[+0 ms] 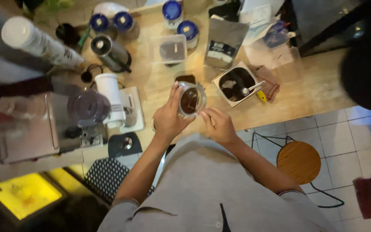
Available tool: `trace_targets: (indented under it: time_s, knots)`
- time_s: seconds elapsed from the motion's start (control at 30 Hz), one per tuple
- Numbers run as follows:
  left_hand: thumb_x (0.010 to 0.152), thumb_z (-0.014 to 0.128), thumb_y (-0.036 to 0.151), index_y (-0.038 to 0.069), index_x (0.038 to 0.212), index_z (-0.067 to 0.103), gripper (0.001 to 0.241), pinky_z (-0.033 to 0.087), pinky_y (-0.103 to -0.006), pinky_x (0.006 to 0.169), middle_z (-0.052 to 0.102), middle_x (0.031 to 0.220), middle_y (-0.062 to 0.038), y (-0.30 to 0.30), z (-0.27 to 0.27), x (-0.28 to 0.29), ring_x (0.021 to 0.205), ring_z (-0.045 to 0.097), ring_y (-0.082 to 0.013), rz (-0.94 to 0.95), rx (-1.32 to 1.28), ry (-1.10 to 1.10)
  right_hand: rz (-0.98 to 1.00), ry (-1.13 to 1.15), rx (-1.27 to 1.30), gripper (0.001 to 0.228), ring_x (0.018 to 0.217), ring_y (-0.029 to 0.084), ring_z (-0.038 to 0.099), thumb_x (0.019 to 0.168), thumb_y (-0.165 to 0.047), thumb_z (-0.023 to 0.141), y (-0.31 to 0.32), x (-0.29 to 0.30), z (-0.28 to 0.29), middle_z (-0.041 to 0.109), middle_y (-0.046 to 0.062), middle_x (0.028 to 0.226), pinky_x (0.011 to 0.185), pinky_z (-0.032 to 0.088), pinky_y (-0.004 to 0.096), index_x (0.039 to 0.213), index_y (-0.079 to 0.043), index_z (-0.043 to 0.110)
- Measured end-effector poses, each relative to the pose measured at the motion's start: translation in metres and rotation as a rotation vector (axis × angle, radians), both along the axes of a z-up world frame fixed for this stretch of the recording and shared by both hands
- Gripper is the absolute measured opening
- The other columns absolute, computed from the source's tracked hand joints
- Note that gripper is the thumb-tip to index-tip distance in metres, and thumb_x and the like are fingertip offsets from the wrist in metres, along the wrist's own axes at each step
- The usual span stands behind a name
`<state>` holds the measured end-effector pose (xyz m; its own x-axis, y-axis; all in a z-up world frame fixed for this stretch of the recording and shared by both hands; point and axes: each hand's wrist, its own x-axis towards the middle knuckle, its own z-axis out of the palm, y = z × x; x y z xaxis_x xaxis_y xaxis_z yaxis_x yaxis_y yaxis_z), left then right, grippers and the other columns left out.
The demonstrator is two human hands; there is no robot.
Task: Scooping coffee grounds into a glass jar using a small spoon.
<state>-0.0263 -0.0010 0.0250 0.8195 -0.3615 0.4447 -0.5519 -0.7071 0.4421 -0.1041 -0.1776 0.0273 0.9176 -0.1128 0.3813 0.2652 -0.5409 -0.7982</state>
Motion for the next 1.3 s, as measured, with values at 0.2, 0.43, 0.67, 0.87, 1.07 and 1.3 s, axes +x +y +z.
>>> trace_targets:
  time_s: [0.2,0.43,0.67,0.87,1.07,1.3]
  knots:
    - [0.061,0.090,0.051,0.022,0.152,0.047,0.105,0.061,-0.0377,0.074,0.048,0.158,0.002,-0.002,-0.019,-0.001,0.093,0.077,-0.0253,0.072,0.013,0.020,-0.005,0.266,0.390,0.020,0.060,0.011,0.060,0.107,-0.018,0.062,0.009,0.007,-0.019,0.065,0.003,0.062,0.064,0.050,0.029,0.105,-0.010,0.080]
    - [0.059,0.091,0.051,0.023,0.152,0.045,0.107,0.062,-0.0388,0.080,0.047,0.158,0.002,0.005,-0.032,0.006,0.101,0.076,-0.0261,0.071,-0.049,0.107,-0.034,0.444,0.793,0.026,0.057,0.013,0.063,0.108,-0.019,0.057,-0.010,0.029,-0.042,0.066,0.007,0.069,0.057,0.044,0.021,0.107,-0.002,0.077]
    - [0.054,0.095,0.047,0.024,0.150,0.048,0.110,0.062,-0.0374,0.084,0.049,0.156,0.003,0.013,-0.055,0.018,0.104,0.075,-0.0250,0.108,-0.074,0.146,-0.109,0.505,1.022,0.022,0.063,0.014,0.069,0.104,-0.017,0.063,-0.022,0.055,-0.055,0.066,0.011,0.072,0.058,0.055,0.022,0.107,0.002,0.074]
    - [0.053,0.097,0.044,0.027,0.150,0.049,0.109,0.062,-0.0409,0.083,0.055,0.150,0.002,0.035,-0.092,0.037,0.103,0.075,-0.0272,0.210,-0.127,0.198,-0.134,0.475,1.108,0.021,0.063,0.019,0.068,0.103,-0.016,0.066,-0.043,0.074,-0.078,0.065,0.016,0.074,0.058,0.055,0.026,0.106,0.004,0.074]
    - [0.059,0.097,0.052,0.033,0.151,0.043,0.108,0.061,-0.0466,0.087,0.061,0.144,0.001,0.056,-0.120,0.064,0.104,0.074,-0.0312,0.398,-0.159,0.296,-0.196,0.508,1.000,0.022,0.065,0.015,0.069,0.105,-0.015,0.063,-0.045,0.095,-0.121,0.067,0.013,0.076,0.062,0.058,0.022,0.111,0.004,0.072]
    - [0.063,0.095,0.056,0.028,0.152,0.040,0.108,0.059,-0.0541,0.087,0.065,0.139,-0.011,0.069,-0.169,0.083,0.102,0.073,-0.0416,0.428,-0.187,0.450,-0.050,0.475,0.367,0.024,0.067,0.024,0.069,0.110,-0.009,0.059,-0.028,0.092,-0.189,0.071,0.016,0.074,0.068,0.052,0.034,0.095,0.000,0.076]
